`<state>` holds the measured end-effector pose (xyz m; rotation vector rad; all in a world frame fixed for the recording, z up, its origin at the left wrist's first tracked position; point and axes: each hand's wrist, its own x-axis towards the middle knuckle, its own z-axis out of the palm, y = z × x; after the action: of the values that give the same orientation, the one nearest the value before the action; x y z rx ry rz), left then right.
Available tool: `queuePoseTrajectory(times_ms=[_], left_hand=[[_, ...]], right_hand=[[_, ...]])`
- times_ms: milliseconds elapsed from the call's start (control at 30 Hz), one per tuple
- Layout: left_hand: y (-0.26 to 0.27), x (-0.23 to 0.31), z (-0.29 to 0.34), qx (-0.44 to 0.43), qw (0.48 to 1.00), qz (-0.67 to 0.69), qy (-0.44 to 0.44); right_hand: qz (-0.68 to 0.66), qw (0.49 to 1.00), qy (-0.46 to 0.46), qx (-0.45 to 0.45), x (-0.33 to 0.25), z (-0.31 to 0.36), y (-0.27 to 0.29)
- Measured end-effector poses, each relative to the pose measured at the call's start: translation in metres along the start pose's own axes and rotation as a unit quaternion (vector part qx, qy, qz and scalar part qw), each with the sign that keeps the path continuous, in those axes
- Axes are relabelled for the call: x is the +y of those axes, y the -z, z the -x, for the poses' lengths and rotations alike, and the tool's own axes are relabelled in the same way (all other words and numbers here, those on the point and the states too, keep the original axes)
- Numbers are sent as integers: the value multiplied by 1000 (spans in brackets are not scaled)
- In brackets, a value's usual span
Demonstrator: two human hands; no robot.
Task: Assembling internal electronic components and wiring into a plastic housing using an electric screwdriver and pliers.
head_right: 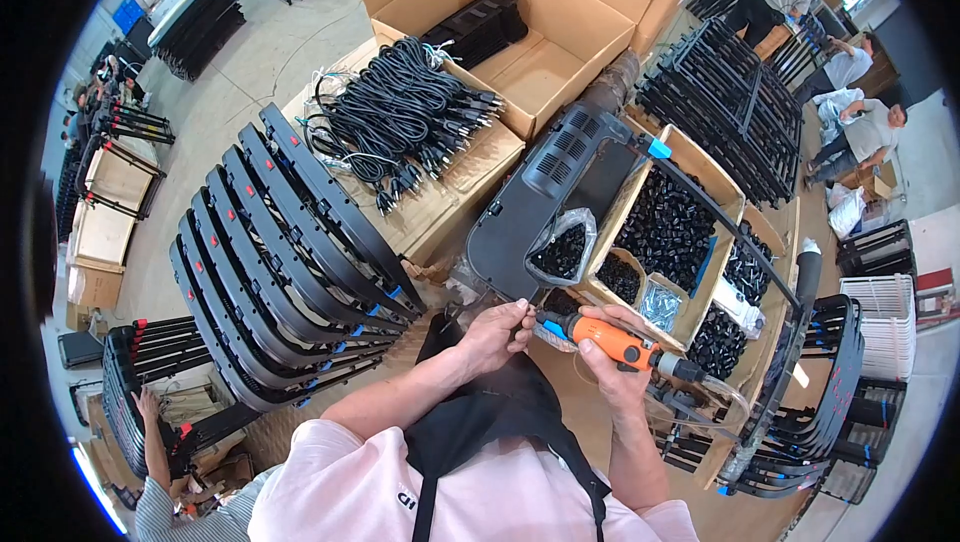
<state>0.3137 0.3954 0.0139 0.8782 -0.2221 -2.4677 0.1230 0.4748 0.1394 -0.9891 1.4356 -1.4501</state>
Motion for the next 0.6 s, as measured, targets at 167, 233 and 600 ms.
queuePoseTrajectory(times_ms=[167, 233, 600], left_hand=[[2, -1, 3, -5, 1000, -23, 1], [3, 1, 6, 0, 999, -44, 15], [0, -17, 22, 28, 992, 59, 110]], right_hand=[[34, 999, 8, -23, 4, 5, -3], [42, 999, 9, -29, 9, 10, -4], [59, 998, -4, -8, 21, 33, -18]])
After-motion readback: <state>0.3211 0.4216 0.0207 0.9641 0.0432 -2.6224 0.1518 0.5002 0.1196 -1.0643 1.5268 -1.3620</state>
